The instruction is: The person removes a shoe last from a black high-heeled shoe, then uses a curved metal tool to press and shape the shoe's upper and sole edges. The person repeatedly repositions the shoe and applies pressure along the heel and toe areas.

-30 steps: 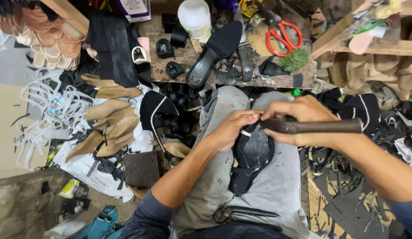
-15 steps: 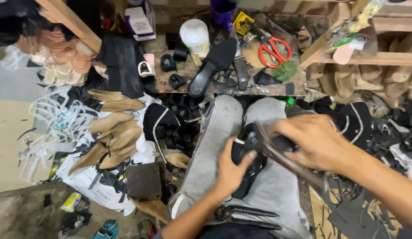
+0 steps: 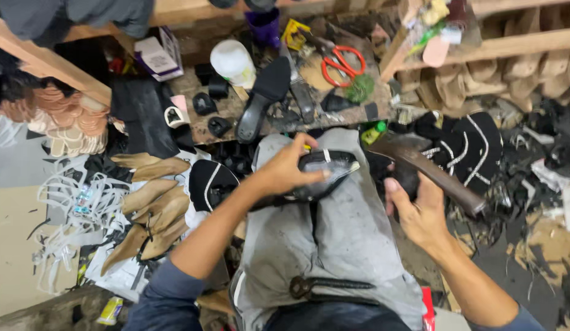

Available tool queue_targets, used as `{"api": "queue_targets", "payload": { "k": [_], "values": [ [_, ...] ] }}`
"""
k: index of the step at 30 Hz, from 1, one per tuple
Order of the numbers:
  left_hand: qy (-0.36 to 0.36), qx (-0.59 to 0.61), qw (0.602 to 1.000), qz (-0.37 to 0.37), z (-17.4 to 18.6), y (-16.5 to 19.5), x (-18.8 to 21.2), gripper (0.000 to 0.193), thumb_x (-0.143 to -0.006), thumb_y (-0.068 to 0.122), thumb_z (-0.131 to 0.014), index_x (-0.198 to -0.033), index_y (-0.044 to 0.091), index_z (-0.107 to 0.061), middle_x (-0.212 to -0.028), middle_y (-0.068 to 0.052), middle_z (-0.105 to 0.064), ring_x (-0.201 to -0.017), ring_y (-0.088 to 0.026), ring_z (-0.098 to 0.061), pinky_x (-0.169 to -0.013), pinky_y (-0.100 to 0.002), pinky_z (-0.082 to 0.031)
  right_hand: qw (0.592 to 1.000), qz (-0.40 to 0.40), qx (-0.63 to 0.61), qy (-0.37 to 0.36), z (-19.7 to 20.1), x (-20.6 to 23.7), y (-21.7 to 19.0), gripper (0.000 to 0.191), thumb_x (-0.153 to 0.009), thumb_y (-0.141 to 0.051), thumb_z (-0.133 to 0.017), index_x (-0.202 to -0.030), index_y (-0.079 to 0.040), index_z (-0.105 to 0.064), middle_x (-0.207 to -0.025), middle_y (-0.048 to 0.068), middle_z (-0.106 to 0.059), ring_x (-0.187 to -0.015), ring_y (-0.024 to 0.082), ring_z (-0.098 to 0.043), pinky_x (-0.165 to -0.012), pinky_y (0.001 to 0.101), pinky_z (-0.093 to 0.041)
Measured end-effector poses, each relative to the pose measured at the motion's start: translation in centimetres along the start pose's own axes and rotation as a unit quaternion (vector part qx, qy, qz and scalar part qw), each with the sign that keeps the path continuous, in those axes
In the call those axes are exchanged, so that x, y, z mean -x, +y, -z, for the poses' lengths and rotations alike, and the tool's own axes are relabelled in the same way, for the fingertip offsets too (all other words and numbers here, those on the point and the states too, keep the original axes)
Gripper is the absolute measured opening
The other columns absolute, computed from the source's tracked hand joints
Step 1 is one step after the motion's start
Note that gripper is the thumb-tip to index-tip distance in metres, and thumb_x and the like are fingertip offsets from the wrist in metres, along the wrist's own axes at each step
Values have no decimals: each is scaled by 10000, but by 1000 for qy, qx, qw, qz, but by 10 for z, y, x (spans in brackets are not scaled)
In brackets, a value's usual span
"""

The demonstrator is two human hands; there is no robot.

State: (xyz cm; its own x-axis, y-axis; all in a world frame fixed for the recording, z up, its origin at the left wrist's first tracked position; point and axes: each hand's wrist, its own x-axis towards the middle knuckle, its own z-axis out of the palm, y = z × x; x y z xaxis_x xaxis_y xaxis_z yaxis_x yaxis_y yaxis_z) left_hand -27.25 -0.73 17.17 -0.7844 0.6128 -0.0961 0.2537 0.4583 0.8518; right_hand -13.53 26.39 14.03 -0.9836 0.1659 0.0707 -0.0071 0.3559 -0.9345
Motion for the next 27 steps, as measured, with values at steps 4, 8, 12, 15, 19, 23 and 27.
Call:
{"api": "queue_targets", "payload": {
  "k": [4, 8, 12, 15, 19, 23, 27],
  "values": [
    [-34, -5, 999, 13, -10, -14, -17, 693, -795, 443, -843, -1249, 65, -481, -1097, -188, -708, -1055, -263, -701, -924, -380, -541, 970, 167, -158, 79, -5, 5, 7, 356, -1045, -356, -588, -1188, -30, -577, -830, 77, -628, -654, 131, -579, -625, 272, -495],
    [-50, 0, 998, 23, -16, -20, -22, 679, -788, 429, -829, -1252, 73, -483, -1101, -187, -721, -1055, -282, -704, -930, -394, -542, 944, 198, -266, -7, -13, -1, 20, 357, -1023, -366, -681, -1221, -71, -650, -960, 111, -668, -823, 208, -642, -724, 330, -555],
    [-35, -4, 999, 17, -21, -16, -22, 693, -785, 422, -846, -1259, 72, -480, -1151, -196, -694, -1103, -303, -683, -936, -409, -534, 987, 100, 123, 9, -3, -7, 26, 369, -955, -302, -693, -1216, -44, -657, -927, 111, -690, -774, 216, -676, -713, 344, -550],
    [-30, -1, 999, 31, -27, -13, -18, 720, -789, 442, -849, -1280, 71, -476, -1178, -205, -677, -1145, -304, -669, -961, -404, -525, 999, 21, 33, 17, 19, -5, 10, 359, -916, -239, -708, -1214, -43, -669, -916, 83, -725, -798, 174, -682, -711, 327, -546],
    [-23, 18, 999, 37, -28, -11, -15, 820, -745, 483, -859, -1311, 58, -445, -1185, -214, -678, -1126, -304, -690, -977, -393, -530, 953, -155, 258, -19, 38, -11, -11, 337, -844, -96, -789, -1166, -27, -721, -758, 120, -661, -632, 204, -666, -648, 350, -520],
    [-16, -14, 1000, -3, -28, -11, -16, 937, -658, 461, -935, -1333, 44, -436, -1206, -243, -649, -1156, -339, -642, -985, -416, -495, 992, -62, -100, 47, 26, 7, -12, 404, -921, -179, -695, -1228, 13, -516, -868, 24, -593, -640, 134, -593, -570, 281, -510],
    [-17, -18, 1000, 2, -30, -13, -19, 926, -671, 479, -910, -1350, 60, -440, -1205, -224, -667, -1147, -325, -675, -995, -402, -509, 980, -49, -175, 79, 9, 33, -15, 357, -1004, -265, -618, -1240, -12, -533, -725, 78, -588, -568, 157, -579, -537, 287, -485]
  ]
}}
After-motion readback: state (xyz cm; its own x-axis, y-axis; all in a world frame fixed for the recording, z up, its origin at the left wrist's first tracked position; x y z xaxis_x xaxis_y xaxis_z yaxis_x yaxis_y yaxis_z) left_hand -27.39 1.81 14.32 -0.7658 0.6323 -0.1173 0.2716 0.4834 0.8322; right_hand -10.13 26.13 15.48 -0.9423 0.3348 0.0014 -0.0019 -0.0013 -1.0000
